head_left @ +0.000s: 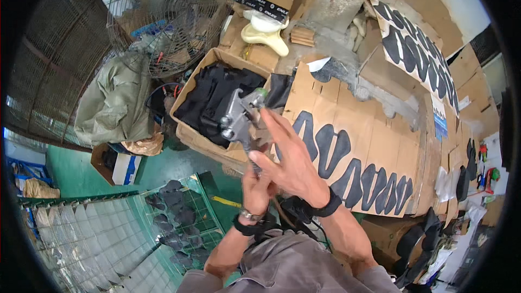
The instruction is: The recorder is picking up black foam shoe components from a box and a table and arranging them onto a wire drying rack.
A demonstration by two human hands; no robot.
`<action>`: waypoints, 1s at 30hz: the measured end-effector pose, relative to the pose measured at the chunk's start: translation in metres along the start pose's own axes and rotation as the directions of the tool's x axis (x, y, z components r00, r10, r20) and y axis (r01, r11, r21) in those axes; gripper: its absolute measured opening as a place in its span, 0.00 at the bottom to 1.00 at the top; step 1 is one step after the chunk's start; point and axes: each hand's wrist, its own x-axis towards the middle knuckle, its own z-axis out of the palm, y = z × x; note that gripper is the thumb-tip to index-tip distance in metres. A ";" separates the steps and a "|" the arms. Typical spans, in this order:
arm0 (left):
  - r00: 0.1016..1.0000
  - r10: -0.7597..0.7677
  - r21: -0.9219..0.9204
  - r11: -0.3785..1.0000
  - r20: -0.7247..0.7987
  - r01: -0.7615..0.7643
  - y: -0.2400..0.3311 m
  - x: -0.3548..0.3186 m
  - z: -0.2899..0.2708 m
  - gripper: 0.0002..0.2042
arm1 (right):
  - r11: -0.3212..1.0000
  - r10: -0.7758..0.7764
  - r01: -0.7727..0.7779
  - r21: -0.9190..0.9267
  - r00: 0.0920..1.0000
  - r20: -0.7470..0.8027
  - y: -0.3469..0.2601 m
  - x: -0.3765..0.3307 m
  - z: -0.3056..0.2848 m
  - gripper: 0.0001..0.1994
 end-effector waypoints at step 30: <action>0.988 0.062 0.647 0.761 -0.140 0.044 0.052 0.258 -0.095 0.21 | 0.498 0.857 -0.855 -0.145 0.511 -0.068 0.186 -0.394 -0.008 0.29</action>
